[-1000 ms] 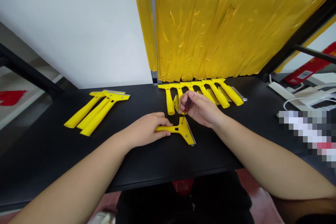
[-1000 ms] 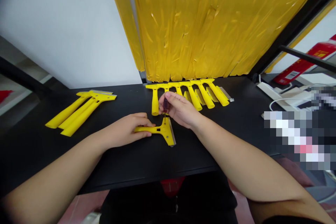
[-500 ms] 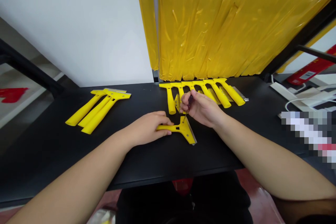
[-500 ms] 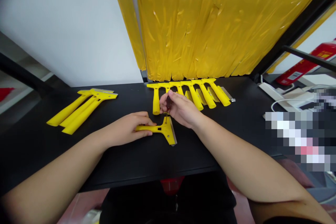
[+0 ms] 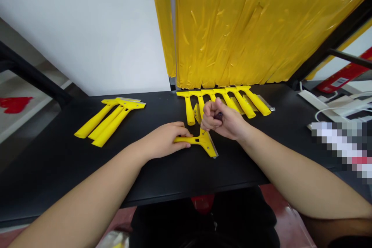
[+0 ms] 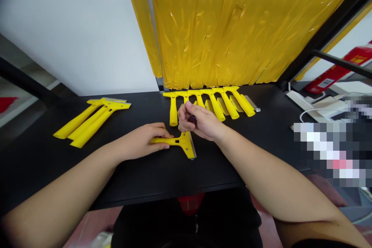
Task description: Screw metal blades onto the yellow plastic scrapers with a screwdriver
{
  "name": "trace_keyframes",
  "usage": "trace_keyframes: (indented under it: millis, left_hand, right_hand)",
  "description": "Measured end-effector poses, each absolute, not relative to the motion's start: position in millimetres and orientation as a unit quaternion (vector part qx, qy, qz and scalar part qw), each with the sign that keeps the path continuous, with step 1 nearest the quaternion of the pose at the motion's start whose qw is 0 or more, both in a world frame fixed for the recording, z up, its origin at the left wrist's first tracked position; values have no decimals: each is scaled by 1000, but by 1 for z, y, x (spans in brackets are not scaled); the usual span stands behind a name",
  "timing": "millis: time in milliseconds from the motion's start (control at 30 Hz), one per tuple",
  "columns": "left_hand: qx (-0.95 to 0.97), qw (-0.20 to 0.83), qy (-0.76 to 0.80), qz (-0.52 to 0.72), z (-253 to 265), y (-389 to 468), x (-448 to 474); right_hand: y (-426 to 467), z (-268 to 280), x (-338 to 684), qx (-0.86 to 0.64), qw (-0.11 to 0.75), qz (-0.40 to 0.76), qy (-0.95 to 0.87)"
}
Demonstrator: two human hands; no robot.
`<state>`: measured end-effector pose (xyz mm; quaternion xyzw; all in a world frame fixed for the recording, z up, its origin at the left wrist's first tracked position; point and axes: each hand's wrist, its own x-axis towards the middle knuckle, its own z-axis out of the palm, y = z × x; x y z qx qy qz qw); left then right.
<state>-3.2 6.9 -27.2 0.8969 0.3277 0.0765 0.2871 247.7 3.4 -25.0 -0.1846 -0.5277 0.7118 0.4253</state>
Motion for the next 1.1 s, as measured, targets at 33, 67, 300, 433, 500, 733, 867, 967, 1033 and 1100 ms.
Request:
trace_keyframes:
  millis: [33,67,300,433,500,733,867,967,1033,1100]
  left_hand:
    - [897,287,326,78,-27,7,-3]
    - [898,287,325,80,-28,7,-3]
    - [899,288,319,87,-22,5,-2]
    - [899,285,323,82,-24,6,-3]
    - [898,287,323,80,-26,7,-4]
    - [898,285,325,83,-30,9,-4]
    - [897,288,325,83,-28,8,-3]
    - [896,286,331,79,-26,8,-1]
    - [895,287,334,74,-25,8,-1]
    - [895,288,332,71,-24,8,-1]
  right_hand:
    - [4,-25,248,-182,426,717,-520]
    - [4,-24,248,-182,432,720,-511]
    - [8,-7,248,-217,468,714,-473]
    - [-5,-8,254,-205,422,754,-459]
    - [-13,-13,257,-194,414,766,-451]
    - [-26,-18,261,-196,406,757,-473]
    - [-28,-18,260,-183,404,749,-493]
    - [-30,-20,260,-174,401,749,-498]
    - [-31,-20,260,-165,401,751,-498]
    - [-31,-20,259,-157,402,755,-493]
